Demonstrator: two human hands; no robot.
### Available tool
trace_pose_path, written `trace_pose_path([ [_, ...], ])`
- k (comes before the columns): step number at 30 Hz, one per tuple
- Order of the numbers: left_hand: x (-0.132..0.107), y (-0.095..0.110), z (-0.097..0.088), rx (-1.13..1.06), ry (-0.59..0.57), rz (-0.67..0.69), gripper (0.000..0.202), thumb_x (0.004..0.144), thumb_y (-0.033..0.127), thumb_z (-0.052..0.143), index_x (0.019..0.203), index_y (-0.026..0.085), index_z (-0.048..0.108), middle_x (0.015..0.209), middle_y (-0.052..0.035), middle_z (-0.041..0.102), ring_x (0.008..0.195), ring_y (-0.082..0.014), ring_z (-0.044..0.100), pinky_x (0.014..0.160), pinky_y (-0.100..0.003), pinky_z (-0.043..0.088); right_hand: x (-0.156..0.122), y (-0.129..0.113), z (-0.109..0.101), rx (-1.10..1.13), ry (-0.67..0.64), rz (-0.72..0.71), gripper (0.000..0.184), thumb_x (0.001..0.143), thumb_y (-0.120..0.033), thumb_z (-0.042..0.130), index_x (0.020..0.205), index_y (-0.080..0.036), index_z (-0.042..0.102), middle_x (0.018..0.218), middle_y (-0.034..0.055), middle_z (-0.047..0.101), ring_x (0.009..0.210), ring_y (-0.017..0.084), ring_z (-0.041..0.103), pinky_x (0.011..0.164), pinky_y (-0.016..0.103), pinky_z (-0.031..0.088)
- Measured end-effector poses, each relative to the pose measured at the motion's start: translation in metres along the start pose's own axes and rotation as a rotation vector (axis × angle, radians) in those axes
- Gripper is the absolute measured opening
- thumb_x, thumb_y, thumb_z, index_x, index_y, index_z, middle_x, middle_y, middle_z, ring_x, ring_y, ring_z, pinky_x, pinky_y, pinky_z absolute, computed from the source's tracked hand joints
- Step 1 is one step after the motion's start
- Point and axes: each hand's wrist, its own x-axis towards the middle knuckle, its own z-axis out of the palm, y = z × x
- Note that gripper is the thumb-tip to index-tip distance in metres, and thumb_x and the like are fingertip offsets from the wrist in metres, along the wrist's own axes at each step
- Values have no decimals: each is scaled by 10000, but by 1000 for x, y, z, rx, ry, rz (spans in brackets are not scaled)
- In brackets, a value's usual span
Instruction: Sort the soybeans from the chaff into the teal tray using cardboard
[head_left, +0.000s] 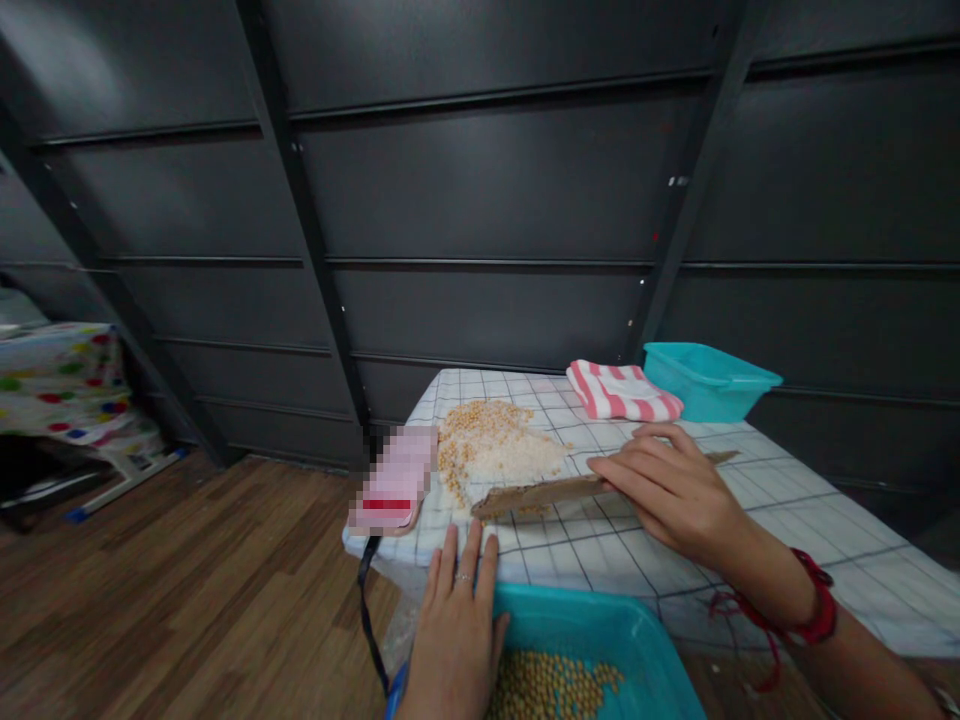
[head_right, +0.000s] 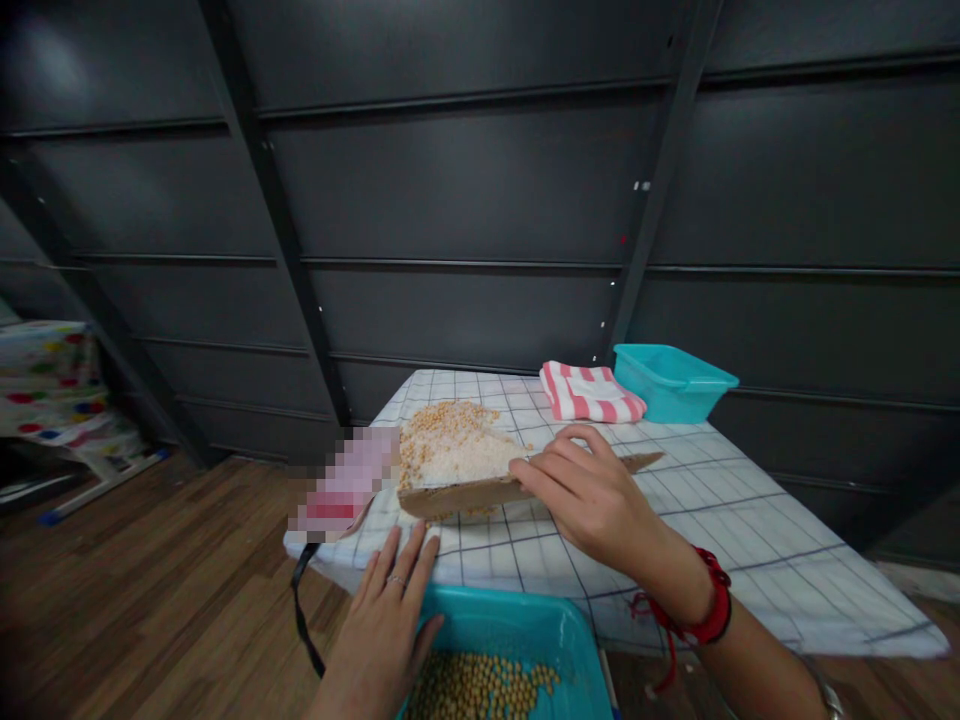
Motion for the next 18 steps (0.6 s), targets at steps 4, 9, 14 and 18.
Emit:
trace_pose_path([
  [4,1,-2,-2,13,10,14,587,737,165,479,1310,145,352,1353,-136,421,1217,-355,374,890,-503,446,4,-2,3,-33,11,-17,243,779,-22,460,989,-130,521,730,40,610,699,154,480,728,354,386],
  [9,1,-3,-3,2,12,9,599,733,167,481,1315,146,343,1372,-136,390,1220,-355,367,893,-500,446,5,-4,3,-26,-11,-26,253,786,-8,421,978,-135,527,733,37,618,693,147,490,737,355,390],
  [14,1,-3,-3,2,-8,13,597,723,155,495,1305,134,361,1360,-149,402,1216,-365,366,892,-504,446,6,-5,-2,5,-4,-16,272,782,-22,448,1015,-145,517,736,29,620,681,141,493,733,353,393],
  [18,0,-2,-2,-1,-13,-4,600,733,151,469,1318,159,340,1381,-125,375,1239,-347,337,909,-504,432,7,-5,0,-31,15,-7,302,790,-34,423,1040,-168,528,727,22,618,679,148,493,717,353,388],
])
